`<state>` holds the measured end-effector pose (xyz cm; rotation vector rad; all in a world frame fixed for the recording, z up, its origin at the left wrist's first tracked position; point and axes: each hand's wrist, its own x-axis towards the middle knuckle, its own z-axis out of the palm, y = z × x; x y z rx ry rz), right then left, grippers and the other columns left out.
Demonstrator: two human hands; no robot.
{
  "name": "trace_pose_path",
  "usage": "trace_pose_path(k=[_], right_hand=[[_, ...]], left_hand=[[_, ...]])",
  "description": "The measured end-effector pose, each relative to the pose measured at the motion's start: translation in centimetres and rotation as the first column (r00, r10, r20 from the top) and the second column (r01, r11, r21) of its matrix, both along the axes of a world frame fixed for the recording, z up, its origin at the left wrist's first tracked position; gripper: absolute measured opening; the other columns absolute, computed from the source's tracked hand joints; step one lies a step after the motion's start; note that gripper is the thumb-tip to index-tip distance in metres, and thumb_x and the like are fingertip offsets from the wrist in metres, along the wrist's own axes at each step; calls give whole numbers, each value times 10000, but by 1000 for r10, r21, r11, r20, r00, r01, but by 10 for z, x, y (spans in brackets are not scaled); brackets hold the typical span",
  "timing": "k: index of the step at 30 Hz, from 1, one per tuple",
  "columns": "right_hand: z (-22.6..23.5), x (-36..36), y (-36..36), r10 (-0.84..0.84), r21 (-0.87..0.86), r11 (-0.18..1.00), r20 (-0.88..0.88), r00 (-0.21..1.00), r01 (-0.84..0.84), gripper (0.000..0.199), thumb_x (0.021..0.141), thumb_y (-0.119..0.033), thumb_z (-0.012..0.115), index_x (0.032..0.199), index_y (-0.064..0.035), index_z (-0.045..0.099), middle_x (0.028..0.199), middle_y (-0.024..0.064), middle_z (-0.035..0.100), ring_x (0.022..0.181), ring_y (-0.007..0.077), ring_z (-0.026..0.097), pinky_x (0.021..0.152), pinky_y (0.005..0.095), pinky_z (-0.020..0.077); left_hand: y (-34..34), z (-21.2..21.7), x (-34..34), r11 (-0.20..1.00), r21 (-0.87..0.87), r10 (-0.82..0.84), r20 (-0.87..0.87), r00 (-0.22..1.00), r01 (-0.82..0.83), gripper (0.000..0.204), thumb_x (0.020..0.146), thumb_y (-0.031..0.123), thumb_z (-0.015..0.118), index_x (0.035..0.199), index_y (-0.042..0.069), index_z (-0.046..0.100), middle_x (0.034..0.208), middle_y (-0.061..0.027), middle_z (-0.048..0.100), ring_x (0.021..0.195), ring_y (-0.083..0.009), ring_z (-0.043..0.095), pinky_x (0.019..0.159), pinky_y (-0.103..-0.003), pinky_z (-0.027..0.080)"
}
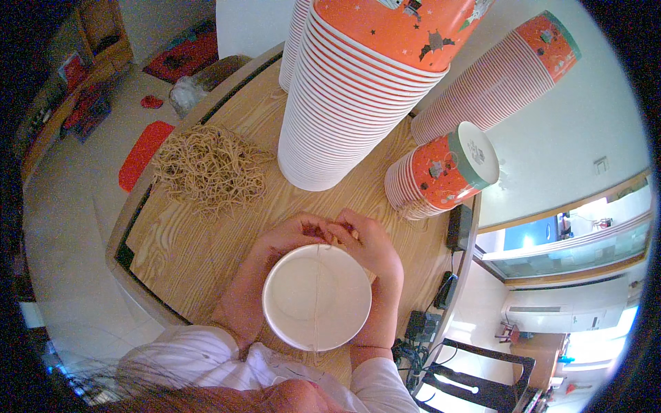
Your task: Threading string handles into pre-drilled holes of paper buckets and stacking them.
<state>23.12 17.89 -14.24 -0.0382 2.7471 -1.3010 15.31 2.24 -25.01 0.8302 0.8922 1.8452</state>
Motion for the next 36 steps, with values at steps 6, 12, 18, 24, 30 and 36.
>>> trace_pose_path(k=[6, 12, 18, 24, 30, 36], right_hand=[[5, 2, -1, 35, -41, 999, 9, 999, -35, 101, 890, -80, 595, 853, 14, 588, 726, 33, 585, 693, 89, 536, 625, 249, 443], [2, 2, -3, 42, -58, 997, -18, 999, -43, 141, 870, -151, 625, 908, -16, 633, 759, 101, 625, 688, 173, 596, 620, 305, 471], [4, 3, -3, 21, -38, 999, -4, 1000, -21, 133, 875, -132, 612, 915, -5, 614, 759, 100, 623, 703, 163, 592, 642, 300, 475], [0, 5, 1, -46, -121, 992, -3, 999, 46, 122, 877, -114, 609, 879, 6, 586, 744, 76, 603, 709, 140, 560, 649, 287, 453], [0, 3, 1, -32, -108, 994, -22, 999, 29, 79, 891, -43, 583, 868, 31, 572, 761, 32, 570, 734, 87, 557, 665, 226, 455], [2, 3, 1, -26, -102, 995, -27, 999, 23, 57, 872, -20, 598, 892, 32, 583, 780, 40, 589, 753, 93, 571, 693, 237, 469]], left_hand=[[2, -2, 5, 996, 66, 47, 225, 973, -63, 48, 842, 57, 636, 853, 29, 598, 883, -20, 602, 841, -97, 590, 752, -241, 476], [5, -10, 1, 967, 253, -78, 385, 920, -24, 128, 846, 139, 640, 815, 24, 595, 853, -10, 559, 773, -107, 574, 717, -239, 463], [4, -10, 2, 977, 208, -27, 307, 951, -40, 94, 842, 100, 641, 847, 9, 617, 866, -33, 592, 785, -116, 590, 718, -242, 478], [1, -4, 2, 987, 154, 6, 313, 950, -56, 79, 843, 67, 637, 897, 12, 622, 873, -45, 618, 775, -115, 596, 712, -241, 493], [3, -9, 0, 982, 175, -3, 380, 925, -69, 95, 856, 100, 632, 893, 14, 616, 864, -43, 601, 746, -115, 583, 678, -237, 477], [3, -16, -1, 953, 297, -48, 340, 939, -58, 165, 850, 144, 635, 827, -17, 658, 959, -84, 569, 809, -137, 580, 721, -267, 475]])
